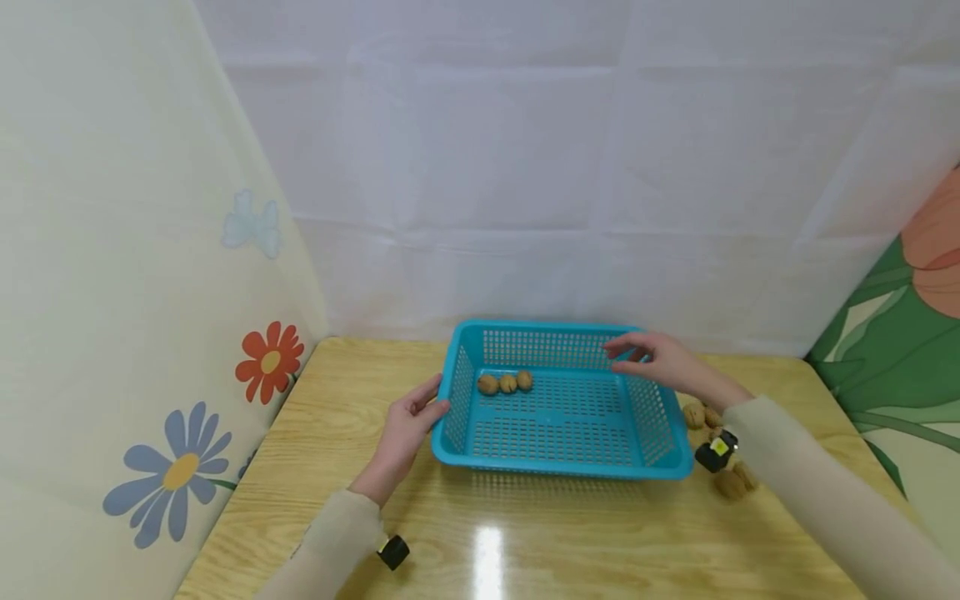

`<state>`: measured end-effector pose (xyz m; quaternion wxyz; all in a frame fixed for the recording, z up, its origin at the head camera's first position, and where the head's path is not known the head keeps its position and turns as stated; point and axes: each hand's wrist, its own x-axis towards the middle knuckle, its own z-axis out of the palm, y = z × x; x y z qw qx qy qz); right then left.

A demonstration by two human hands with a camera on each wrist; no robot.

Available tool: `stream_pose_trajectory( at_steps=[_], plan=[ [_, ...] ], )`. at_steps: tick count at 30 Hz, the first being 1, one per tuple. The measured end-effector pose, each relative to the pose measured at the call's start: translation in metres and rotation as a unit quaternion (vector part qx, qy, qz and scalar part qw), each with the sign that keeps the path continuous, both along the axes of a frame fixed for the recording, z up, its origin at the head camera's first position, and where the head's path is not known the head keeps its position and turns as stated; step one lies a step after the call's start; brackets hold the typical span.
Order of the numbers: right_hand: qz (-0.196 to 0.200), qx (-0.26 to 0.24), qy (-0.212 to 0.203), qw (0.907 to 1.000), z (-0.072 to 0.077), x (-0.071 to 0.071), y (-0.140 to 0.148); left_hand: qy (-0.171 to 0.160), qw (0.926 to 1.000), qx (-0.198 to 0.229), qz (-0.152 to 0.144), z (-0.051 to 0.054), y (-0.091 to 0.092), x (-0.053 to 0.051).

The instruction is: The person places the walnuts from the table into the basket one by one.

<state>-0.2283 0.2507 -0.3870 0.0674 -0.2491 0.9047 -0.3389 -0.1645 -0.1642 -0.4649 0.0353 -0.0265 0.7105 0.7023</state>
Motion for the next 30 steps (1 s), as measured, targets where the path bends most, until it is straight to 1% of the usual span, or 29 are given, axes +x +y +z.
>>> stream_pose_trajectory(
  at_steps=[5, 9, 12, 14, 18, 21, 23, 25, 30],
  plan=[
    [-0.019, -0.021, -0.013, 0.9995, -0.002, 0.018, 0.027, 0.001, 1.0000, -0.004, 0.002, 0.000, 0.000, 0.001],
    [-0.042, -0.015, -0.016, 0.9989, -0.004, 0.032, 0.048, 0.004, 1.0000, -0.002, 0.001, 0.001, 0.000, 0.001],
    [-0.053, -0.008, -0.014, 0.9985, -0.008, 0.041, 0.063, 0.007, 1.0000, -0.001, -0.003, 0.001, -0.001, 0.001],
    [-0.058, -0.008, -0.012, 0.9982, -0.013, 0.048, 0.072, 0.005, 1.0000, -0.001, -0.004, 0.000, -0.001, 0.001],
    [-0.052, -0.012, -0.006, 0.9986, -0.023, 0.059, 0.090, 0.005, 1.0000, -0.004, -0.002, -0.002, -0.002, 0.001],
    [-0.046, -0.011, -0.001, 0.9989, -0.030, 0.065, 0.102, -0.001, 1.0000, -0.001, 0.003, -0.004, -0.003, 0.000],
    [-0.052, -0.012, 0.002, 0.9986, -0.035, 0.070, 0.110, -0.001, 1.0000, -0.002, 0.004, -0.005, -0.003, 0.000],
    [-0.058, -0.005, -0.005, 0.9983, -0.040, 0.076, 0.117, -0.005, 1.0000, 0.000, 0.003, -0.004, -0.003, 0.000],
    [-0.074, 0.017, -0.034, 0.9966, -0.052, 0.091, 0.135, 0.002, 1.0000, 0.002, -0.003, -0.003, -0.001, 0.000]
  ],
)
